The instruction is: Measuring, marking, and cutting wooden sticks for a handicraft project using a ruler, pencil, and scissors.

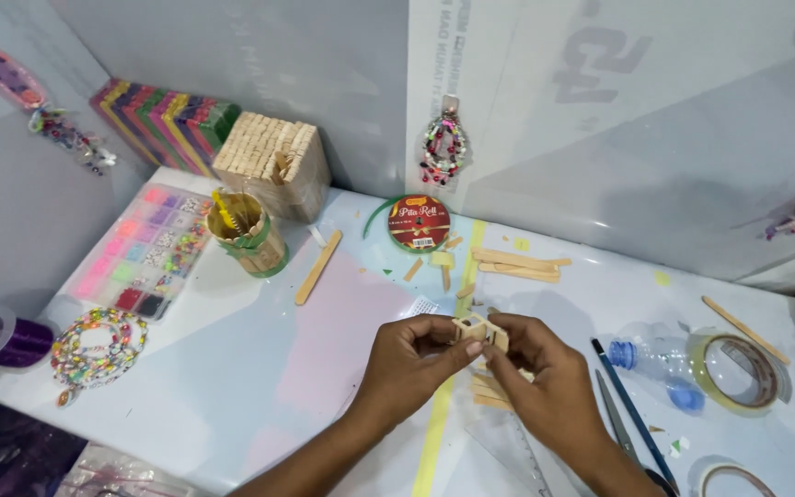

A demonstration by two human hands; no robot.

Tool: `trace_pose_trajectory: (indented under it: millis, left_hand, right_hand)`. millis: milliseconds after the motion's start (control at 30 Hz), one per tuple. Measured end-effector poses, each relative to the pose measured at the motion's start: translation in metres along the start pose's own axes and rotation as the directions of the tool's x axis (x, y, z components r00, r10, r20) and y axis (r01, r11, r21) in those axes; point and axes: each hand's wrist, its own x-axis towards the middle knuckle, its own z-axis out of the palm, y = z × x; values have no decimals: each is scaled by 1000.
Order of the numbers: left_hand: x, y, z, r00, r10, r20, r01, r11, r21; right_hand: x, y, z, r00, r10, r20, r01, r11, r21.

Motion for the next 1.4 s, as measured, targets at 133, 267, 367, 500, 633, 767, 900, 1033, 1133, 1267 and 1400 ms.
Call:
trace_pose_trajectory:
  millis: [133, 267, 367, 500, 633, 767, 900, 1033, 1133, 1267, 1400]
  left_hand:
    - [-7, 12, -12, 993, -105, -55, 115, 966, 233]
    - [-4, -6, -28, 964, 266, -2, -230, 837, 496]
    - [4, -12, -41, 903, 408, 134, -415, 751, 514]
    - [4, -16, -60, 898, 417, 139, -428, 757, 494]
    - [5, -24, -93, 902, 431, 8, -361, 745, 560]
    - [9, -49, -165, 794, 535, -288, -224, 699, 680]
    - [0, -32, -221, 737, 376, -561, 72, 782, 619]
    - [7, -23, -244, 735, 388, -556, 209, 650, 731]
    - [18, -17, -246, 765, 341, -546, 239, 637, 733]
    - [22, -8, -238, 780, 245, -576, 289, 675, 679]
    - [17, -15, -250, 767, 218, -603, 283, 728, 624]
  right_hand:
    - [18, 2, 2, 960, -279, -31, 267, 942, -204]
    - [30, -10, 13, 935, -347, 78, 350, 858, -376]
    - [38, -8, 26, 883, -417, 217, 470, 798, -377]
    - [37, -20, 43, 906, -341, 252, 418, 812, -407]
    - [34, -21, 41, 901, -338, 272, 420, 839, -347]
    - [24, -17, 11, 916, -304, 262, 384, 855, -347]
    - [17, 3, -28, 925, -296, 240, 371, 843, -389]
    - [12, 23, -56, 976, -202, 77, 214, 855, -472]
    - [5, 13, -63, 999, -43, -14, 31, 873, -487]
    - [-7, 0, -66, 992, 64, -111, -107, 895, -433]
    - [-7, 12, -82, 991, 42, -131, -101, 867, -488]
